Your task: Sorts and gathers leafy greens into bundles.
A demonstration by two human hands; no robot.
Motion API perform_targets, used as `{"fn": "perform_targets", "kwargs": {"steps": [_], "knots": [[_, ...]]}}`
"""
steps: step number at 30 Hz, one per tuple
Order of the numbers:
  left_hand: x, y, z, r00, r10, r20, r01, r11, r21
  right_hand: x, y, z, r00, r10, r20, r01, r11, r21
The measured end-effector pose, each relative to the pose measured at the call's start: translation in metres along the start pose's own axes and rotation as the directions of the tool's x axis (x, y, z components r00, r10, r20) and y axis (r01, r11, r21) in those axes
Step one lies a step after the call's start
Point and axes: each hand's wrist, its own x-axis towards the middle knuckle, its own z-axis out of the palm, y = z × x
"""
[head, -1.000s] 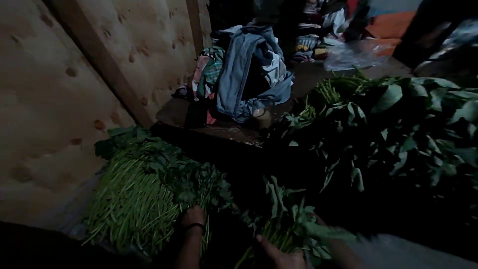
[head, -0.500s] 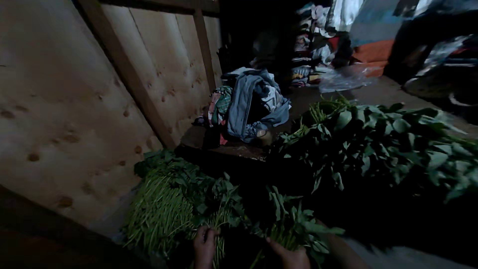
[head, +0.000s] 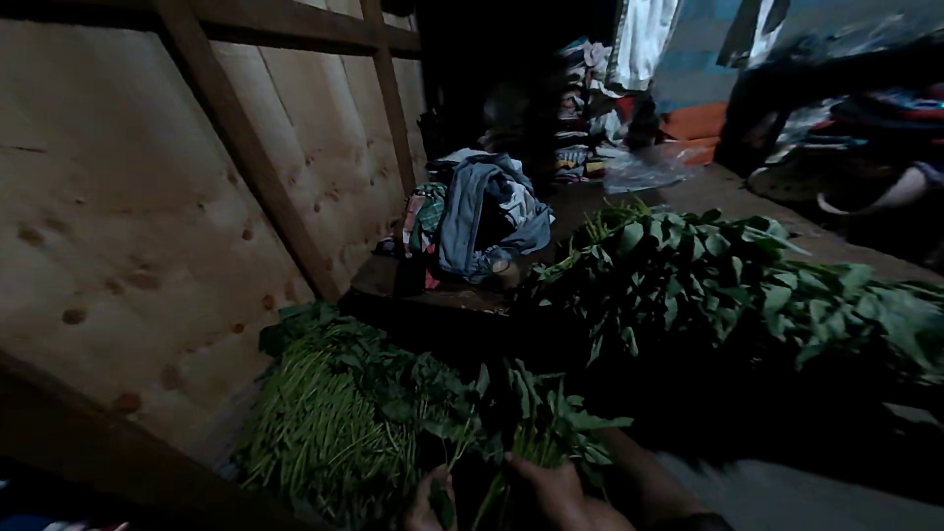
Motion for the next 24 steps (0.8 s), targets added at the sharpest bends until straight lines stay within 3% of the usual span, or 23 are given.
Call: {"fn": "perform_targets", "kwargs": {"steps": [3,7,10,15,17,21,24], "knots": [[-0.025,0.014,0.010,1.000,-0.010,0.020,0.014,0.979,-0.202,-0.001,0.001,0.001,1.000,-0.003,0.026,0.003,1.000,0.017],[-0.045,0.031,0.016,0.987,-0.118,0.112,0.156,0.884,-0.441,0.003,0.001,0.000,0.997,-0.023,0.080,0.014,0.993,0.117],[-0.043,0.023,0.010,0.986,-0.062,0.152,0.114,0.925,-0.363,0.003,0.001,-0.003,0.989,-0.011,0.148,-0.004,0.995,0.100],[-0.024,0.024,-0.018,0.934,0.084,0.346,-0.066,0.996,-0.066,0.003,0.004,-0.005,0.973,-0.036,0.229,0.032,0.999,0.024],[-0.016,0.024,-0.024,0.902,0.091,0.422,-0.067,0.995,-0.072,0.002,0.000,-0.007,0.962,-0.029,0.271,0.040,0.999,-0.034],[-0.008,0.013,-0.024,0.826,0.024,0.563,0.171,0.942,-0.291,0.005,0.001,-0.005,0.950,-0.007,0.313,0.033,0.997,-0.077],[-0.005,0.026,-0.019,0.842,-0.142,0.520,0.333,0.896,-0.293,0.000,-0.003,-0.004,0.948,-0.004,0.319,0.028,0.997,-0.070]]}}
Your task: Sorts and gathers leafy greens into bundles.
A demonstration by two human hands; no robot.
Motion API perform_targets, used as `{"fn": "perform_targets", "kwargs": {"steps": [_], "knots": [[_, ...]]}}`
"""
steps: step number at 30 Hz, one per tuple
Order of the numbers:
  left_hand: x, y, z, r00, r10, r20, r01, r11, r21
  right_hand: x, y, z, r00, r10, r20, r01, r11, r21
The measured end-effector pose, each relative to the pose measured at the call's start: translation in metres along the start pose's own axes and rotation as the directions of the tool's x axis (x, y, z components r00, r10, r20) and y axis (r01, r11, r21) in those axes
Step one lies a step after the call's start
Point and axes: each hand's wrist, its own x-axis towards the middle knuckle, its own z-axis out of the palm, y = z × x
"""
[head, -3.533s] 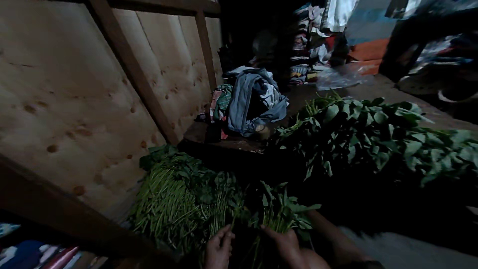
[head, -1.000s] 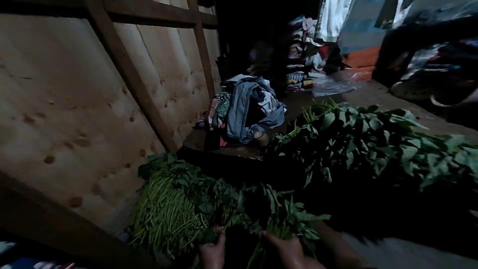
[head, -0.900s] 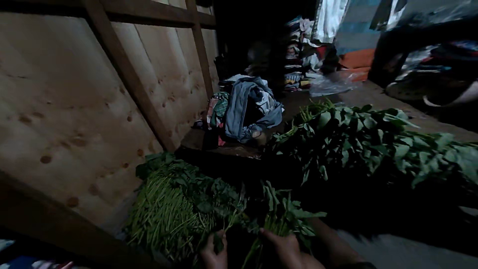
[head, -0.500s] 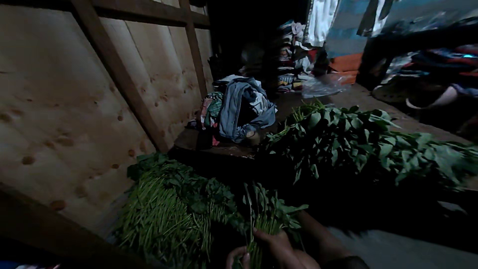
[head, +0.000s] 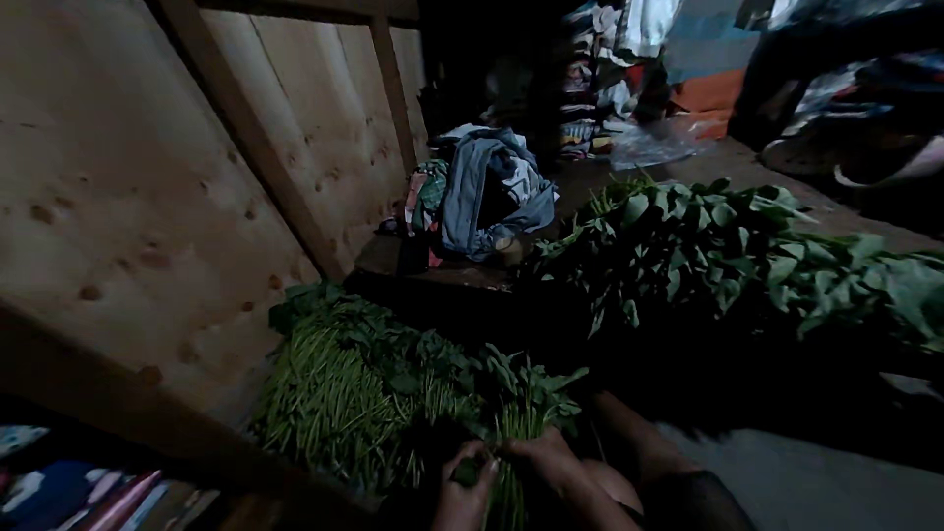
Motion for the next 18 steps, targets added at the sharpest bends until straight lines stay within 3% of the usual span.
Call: {"fn": "perform_targets", "kwargs": {"steps": [1,3,6,8,10,13,14,15,16,18], "knots": [[0.002,0.004,0.004,0.997,-0.040,-0.070,0.037,0.999,-0.033,0.001,0.000,0.001,1.000,-0.002,-0.008,0.002,1.000,-0.001],[0.009,-0.001,0.013,0.985,-0.012,-0.173,-0.027,0.975,-0.221,0.006,0.003,0.001,0.999,0.001,-0.037,0.000,0.999,0.032],[0.015,-0.007,0.022,0.971,-0.019,-0.239,-0.143,0.753,-0.642,0.013,0.005,0.002,0.992,0.023,-0.126,-0.010,0.994,0.107],[0.014,-0.008,0.023,0.971,-0.054,-0.234,-0.134,0.686,-0.715,0.014,0.004,0.006,0.985,0.061,-0.159,-0.055,0.998,0.043],[0.011,-0.005,0.018,0.970,-0.049,-0.236,-0.123,0.742,-0.659,0.012,0.002,0.009,0.977,0.089,-0.192,-0.088,0.996,0.014],[-0.005,0.000,-0.007,0.959,0.003,-0.283,-0.117,0.915,-0.387,0.020,-0.002,0.005,0.934,0.129,-0.333,-0.035,0.961,0.273],[-0.012,0.001,-0.021,0.948,0.068,-0.312,-0.117,0.983,-0.142,0.024,-0.004,0.001,0.922,0.144,-0.361,-0.010,0.937,0.349],[-0.020,0.004,-0.035,0.944,0.154,-0.292,-0.105,0.979,0.176,0.027,-0.006,-0.002,0.911,0.157,-0.382,0.011,0.915,0.403],[-0.027,0.013,-0.047,0.958,0.201,-0.206,-0.091,0.891,0.445,0.028,-0.008,-0.003,0.899,0.169,-0.405,0.025,0.902,0.432],[-0.035,0.035,-0.048,0.983,0.182,-0.033,-0.106,0.699,0.707,0.023,-0.013,0.005,0.878,0.177,-0.444,0.040,0.899,0.436]]}}
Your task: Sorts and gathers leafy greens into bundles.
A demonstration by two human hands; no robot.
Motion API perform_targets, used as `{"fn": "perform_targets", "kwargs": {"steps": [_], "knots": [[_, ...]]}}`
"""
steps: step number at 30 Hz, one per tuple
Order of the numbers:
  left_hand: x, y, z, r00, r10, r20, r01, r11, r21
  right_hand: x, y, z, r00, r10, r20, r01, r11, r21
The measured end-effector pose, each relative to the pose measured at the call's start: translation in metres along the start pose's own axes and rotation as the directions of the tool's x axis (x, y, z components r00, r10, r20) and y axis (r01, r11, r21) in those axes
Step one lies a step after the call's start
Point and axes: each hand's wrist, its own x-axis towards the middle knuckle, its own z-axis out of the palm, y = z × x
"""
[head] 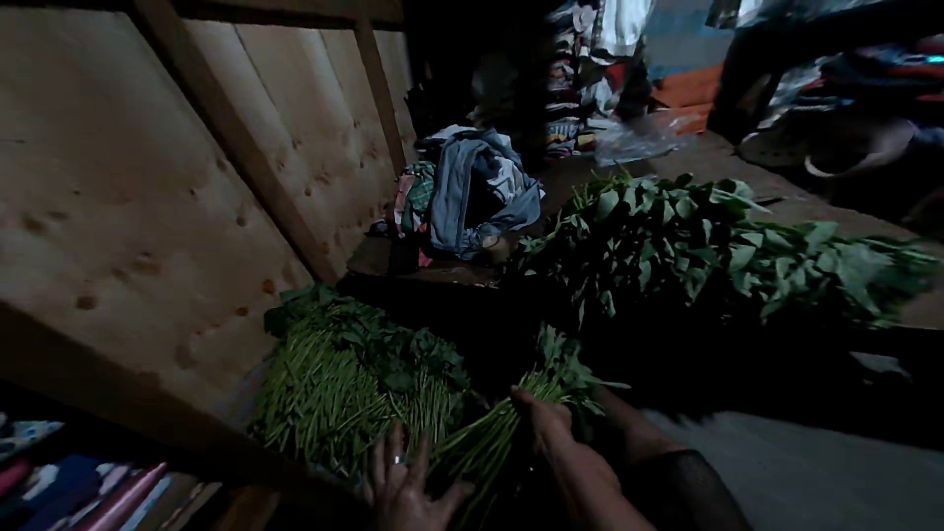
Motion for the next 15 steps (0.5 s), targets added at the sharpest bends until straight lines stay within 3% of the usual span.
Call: {"fn": "perform_targets", "kwargs": {"steps": [4,5,7,11,15], "knots": [[0.013,0.053,0.014,0.974,0.099,0.202,-0.134,0.977,0.164,-0.043,-0.012,0.017,0.999,-0.033,0.009,0.032,0.996,0.078],[0.019,0.054,0.025,0.971,0.131,0.199,-0.170,0.966,0.194,-0.054,-0.020,0.017,0.999,-0.031,0.041,0.025,0.990,0.138],[0.035,0.049,0.042,0.955,0.293,0.054,-0.298,0.932,0.208,-0.066,-0.040,0.005,0.991,-0.025,0.128,-0.009,0.966,0.260],[0.056,0.072,0.046,0.816,0.548,-0.181,-0.513,0.833,0.210,-0.076,-0.080,-0.056,0.954,-0.057,0.294,-0.089,0.883,0.460],[0.059,0.119,0.055,0.700,0.679,-0.222,-0.669,0.732,0.128,-0.098,-0.101,-0.118,0.945,-0.109,0.308,-0.099,0.803,0.588]]}}
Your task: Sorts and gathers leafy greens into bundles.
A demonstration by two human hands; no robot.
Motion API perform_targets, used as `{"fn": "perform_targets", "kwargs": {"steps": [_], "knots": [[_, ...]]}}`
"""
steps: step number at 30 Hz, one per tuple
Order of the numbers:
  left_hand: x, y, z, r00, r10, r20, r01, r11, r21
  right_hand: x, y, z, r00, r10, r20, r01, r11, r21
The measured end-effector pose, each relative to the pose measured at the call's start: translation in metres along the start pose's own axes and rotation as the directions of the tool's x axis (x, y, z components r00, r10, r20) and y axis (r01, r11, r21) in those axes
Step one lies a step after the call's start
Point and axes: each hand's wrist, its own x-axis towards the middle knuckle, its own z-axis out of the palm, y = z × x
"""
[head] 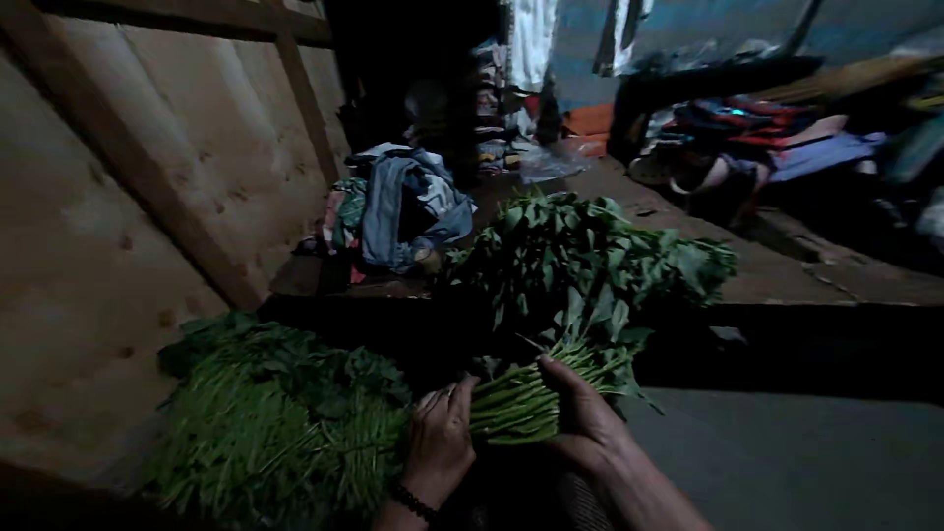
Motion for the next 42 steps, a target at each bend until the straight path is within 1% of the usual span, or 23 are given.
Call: {"fn": "perform_targets", "kwargs": {"steps": [2,3,4,5,6,7,10,12,16,18,21,24,27,29,30,31,33,34,35,37,39,41,42], "knots": [[0.020,0.020,0.005,0.995,0.077,0.065,-0.075,0.997,-0.032,-0.013,-0.027,-0.017,1.000,0.002,-0.002,-0.002,0.999,-0.033],[0.034,0.031,0.002,0.979,0.090,0.181,-0.080,0.995,-0.061,-0.017,-0.040,-0.025,1.000,-0.002,-0.019,0.001,0.999,-0.045],[0.052,0.045,-0.006,0.913,0.075,0.401,-0.040,0.995,-0.095,-0.020,-0.053,-0.033,0.999,-0.013,-0.040,0.011,0.999,-0.043],[0.075,0.059,-0.015,0.768,0.053,0.638,0.018,0.994,-0.104,-0.024,-0.065,-0.038,0.997,-0.037,-0.068,0.034,0.999,-0.034],[0.099,0.071,-0.018,0.608,0.048,0.793,0.047,0.994,-0.096,-0.027,-0.075,-0.042,0.993,-0.065,-0.097,0.064,0.998,-0.011],[0.117,0.083,-0.017,0.507,0.067,0.859,0.040,0.994,-0.101,-0.030,-0.085,-0.044,0.986,-0.102,-0.128,0.105,0.994,0.011],[0.150,0.114,-0.013,0.404,0.157,0.901,-0.079,0.987,-0.137,-0.038,-0.104,-0.052,0.949,-0.245,-0.200,0.265,0.961,0.077],[0.166,0.136,-0.015,0.357,0.182,0.916,-0.145,0.980,-0.139,-0.042,-0.114,-0.061,0.929,-0.282,-0.240,0.312,0.946,0.094],[0.181,0.163,-0.008,0.268,0.242,0.933,-0.243,0.954,-0.178,-0.053,-0.125,-0.085,0.924,-0.274,-0.267,0.311,0.944,0.107],[0.179,0.170,-0.002,0.248,0.268,0.931,-0.264,0.943,-0.202,-0.058,-0.127,-0.110,0.940,-0.242,-0.242,0.267,0.961,0.077],[0.161,0.173,0.011,0.262,0.323,0.909,-0.276,0.928,-0.250,-0.069,-0.124,-0.160,0.958,-0.191,-0.214,0.194,0.981,-0.005],[0.136,0.180,0.017,0.192,0.320,0.928,-0.252,0.930,-0.268,-0.090,-0.107,-0.218,0.968,-0.189,-0.164,0.171,0.979,-0.113],[0.104,0.183,0.010,0.154,0.310,0.938,-0.269,0.927,-0.262,-0.110,-0.090,-0.277,0.975,-0.197,-0.101,0.129,0.876,-0.465],[0.084,0.177,-0.005,0.158,0.287,0.945,-0.276,0.931,-0.237,-0.124,-0.089,-0.288,0.956,-0.225,-0.186,0.033,0.717,-0.697],[0.072,0.170,-0.015,0.200,0.278,0.940,-0.279,0.935,-0.217,-0.129,-0.090,-0.289,0.928,-0.298,-0.223,0.016,0.632,-0.775],[0.058,0.160,-0.024,0.301,0.288,0.909,-0.299,0.934,-0.197,-0.132,-0.091,-0.290,0.885,-0.420,-0.203,0.057,0.529,-0.847],[0.025,0.133,-0.037,0.576,0.319,0.752,-0.361,0.925,-0.116,-0.140,-0.094,-0.279,0.756,-0.653,-0.031,0.214,0.292,-0.932],[0.013,0.121,-0.043,0.627,0.295,0.721,-0.359,0.931,-0.069,-0.141,-0.095,-0.269,0.683,-0.725,0.094,0.319,0.179,-0.931],[0.004,0.112,-0.051,0.640,0.249,0.727,-0.337,0.941,-0.026,-0.142,-0.094,-0.256,0.622,-0.740,0.255,0.434,0.056,-0.899],[-0.014,0.099,-0.064,0.627,0.155,0.763,-0.281,0.959,0.035,-0.139,-0.084,-0.218,0.578,-0.577,0.577,0.647,-0.107,-0.755],[-0.029,0.093,-0.070,0.615,0.105,0.782,-0.249,0.966,0.066,-0.123,-0.057,-0.177,0.556,-0.278,0.783,0.756,-0.220,-0.616],[-0.044,0.090,-0.069,0.658,0.104,0.746,-0.234,0.969,0.072,-0.091,-0.027,-0.160,0.511,0.052,0.858,0.810,-0.362,-0.461],[-0.052,0.086,-0.066,0.700,0.129,0.702,-0.254,0.964,0.076,-0.070,-0.013,-0.160,0.479,0.150,0.865,0.819,-0.431,-0.379]]}}
